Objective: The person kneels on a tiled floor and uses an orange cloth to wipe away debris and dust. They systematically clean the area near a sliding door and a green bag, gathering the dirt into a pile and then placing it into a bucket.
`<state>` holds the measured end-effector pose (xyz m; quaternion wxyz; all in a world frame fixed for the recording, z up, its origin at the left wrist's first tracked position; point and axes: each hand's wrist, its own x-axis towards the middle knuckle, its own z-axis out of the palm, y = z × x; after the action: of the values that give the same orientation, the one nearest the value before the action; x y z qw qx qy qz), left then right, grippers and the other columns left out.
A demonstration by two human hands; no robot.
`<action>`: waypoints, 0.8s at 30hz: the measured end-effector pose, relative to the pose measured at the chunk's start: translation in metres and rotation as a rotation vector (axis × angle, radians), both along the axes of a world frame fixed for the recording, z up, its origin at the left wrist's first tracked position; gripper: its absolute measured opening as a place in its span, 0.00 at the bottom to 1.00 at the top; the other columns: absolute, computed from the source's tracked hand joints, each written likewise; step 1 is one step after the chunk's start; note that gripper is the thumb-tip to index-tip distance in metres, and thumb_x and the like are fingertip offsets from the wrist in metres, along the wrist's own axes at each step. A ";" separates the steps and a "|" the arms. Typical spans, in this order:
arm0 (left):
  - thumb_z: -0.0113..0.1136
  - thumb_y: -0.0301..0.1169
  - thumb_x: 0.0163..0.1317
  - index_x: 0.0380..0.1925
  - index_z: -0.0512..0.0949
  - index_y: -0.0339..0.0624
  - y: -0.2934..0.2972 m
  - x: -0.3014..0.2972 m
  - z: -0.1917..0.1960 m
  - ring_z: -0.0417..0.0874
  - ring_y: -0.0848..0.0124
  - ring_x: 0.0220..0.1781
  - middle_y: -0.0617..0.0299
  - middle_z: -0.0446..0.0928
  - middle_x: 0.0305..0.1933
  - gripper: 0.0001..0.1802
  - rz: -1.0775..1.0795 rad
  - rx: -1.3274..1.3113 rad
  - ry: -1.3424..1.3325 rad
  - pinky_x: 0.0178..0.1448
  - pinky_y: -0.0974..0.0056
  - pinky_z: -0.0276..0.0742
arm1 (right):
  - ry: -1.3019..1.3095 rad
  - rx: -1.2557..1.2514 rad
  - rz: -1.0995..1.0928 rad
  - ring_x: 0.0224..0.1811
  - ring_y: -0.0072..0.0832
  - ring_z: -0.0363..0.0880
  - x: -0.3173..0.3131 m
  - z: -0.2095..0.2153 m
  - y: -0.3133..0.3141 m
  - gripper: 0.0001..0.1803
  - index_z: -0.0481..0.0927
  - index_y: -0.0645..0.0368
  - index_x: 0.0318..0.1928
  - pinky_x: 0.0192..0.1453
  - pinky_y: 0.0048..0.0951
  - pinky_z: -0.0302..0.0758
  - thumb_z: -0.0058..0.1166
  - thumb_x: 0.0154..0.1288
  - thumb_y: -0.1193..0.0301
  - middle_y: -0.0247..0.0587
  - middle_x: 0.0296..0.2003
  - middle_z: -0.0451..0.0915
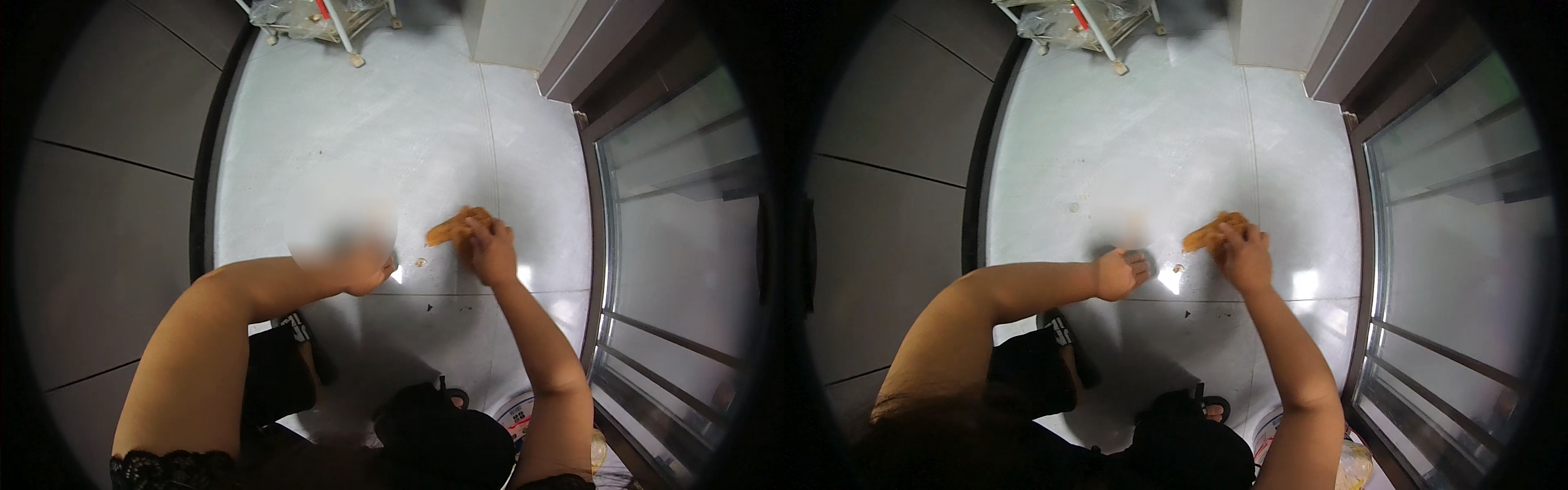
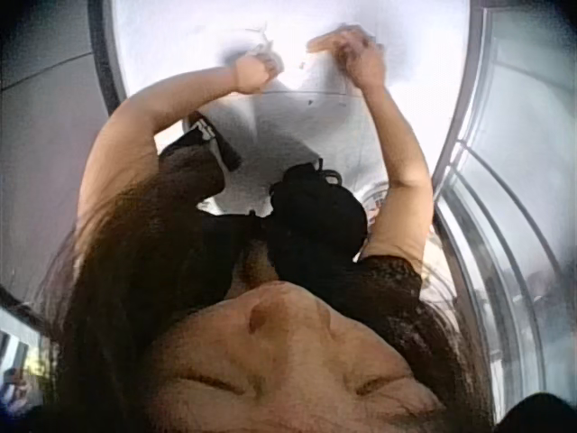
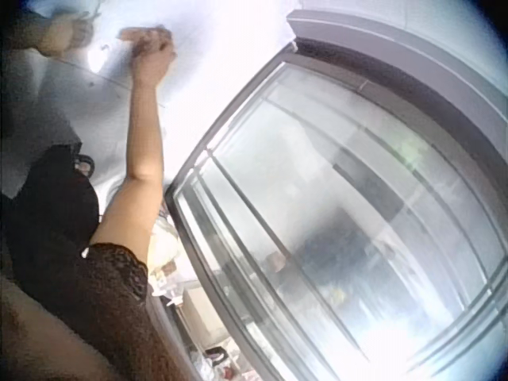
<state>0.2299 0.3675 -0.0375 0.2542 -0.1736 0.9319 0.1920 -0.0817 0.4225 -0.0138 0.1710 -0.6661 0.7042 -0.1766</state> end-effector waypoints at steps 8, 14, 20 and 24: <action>0.63 0.41 0.59 0.49 0.79 0.42 -0.051 -0.025 0.117 0.75 0.60 0.60 0.58 0.79 0.51 0.21 -0.091 -0.226 -0.190 0.67 0.42 0.63 | 0.372 0.125 -0.123 0.61 0.47 0.66 -0.016 -0.056 0.012 0.28 0.72 0.35 0.65 0.55 0.46 0.77 0.56 0.63 0.65 0.42 0.62 0.65; 0.62 0.43 0.60 0.59 0.73 0.45 -0.054 -0.031 0.136 0.73 0.60 0.62 0.58 0.76 0.55 0.28 -0.153 -0.280 -0.206 0.75 0.41 0.53 | 0.260 0.212 -0.025 0.60 0.47 0.66 0.012 -0.050 0.039 0.26 0.73 0.40 0.64 0.52 0.46 0.77 0.52 0.65 0.62 0.43 0.58 0.67; 0.61 0.43 0.60 0.61 0.71 0.42 -0.043 -0.038 0.120 0.73 0.60 0.62 0.58 0.76 0.55 0.30 -0.206 -0.194 -0.132 0.74 0.43 0.58 | -0.049 0.173 0.208 0.57 0.49 0.69 0.030 -0.010 0.077 0.21 0.77 0.41 0.59 0.56 0.44 0.76 0.55 0.65 0.68 0.46 0.54 0.71; 0.59 0.41 0.63 0.68 0.64 0.41 -0.040 -0.026 0.103 0.69 0.57 0.69 0.53 0.72 0.64 0.35 -0.154 -0.089 -0.018 0.76 0.46 0.54 | -0.174 -0.050 0.047 0.54 0.49 0.71 0.012 0.009 0.019 0.24 0.76 0.41 0.60 0.56 0.41 0.76 0.57 0.63 0.72 0.48 0.53 0.72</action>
<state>0.2038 0.3270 0.0653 0.2688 -0.1144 0.9477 0.1287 -0.0693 0.4412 -0.0047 0.2188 -0.6687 0.6662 -0.2471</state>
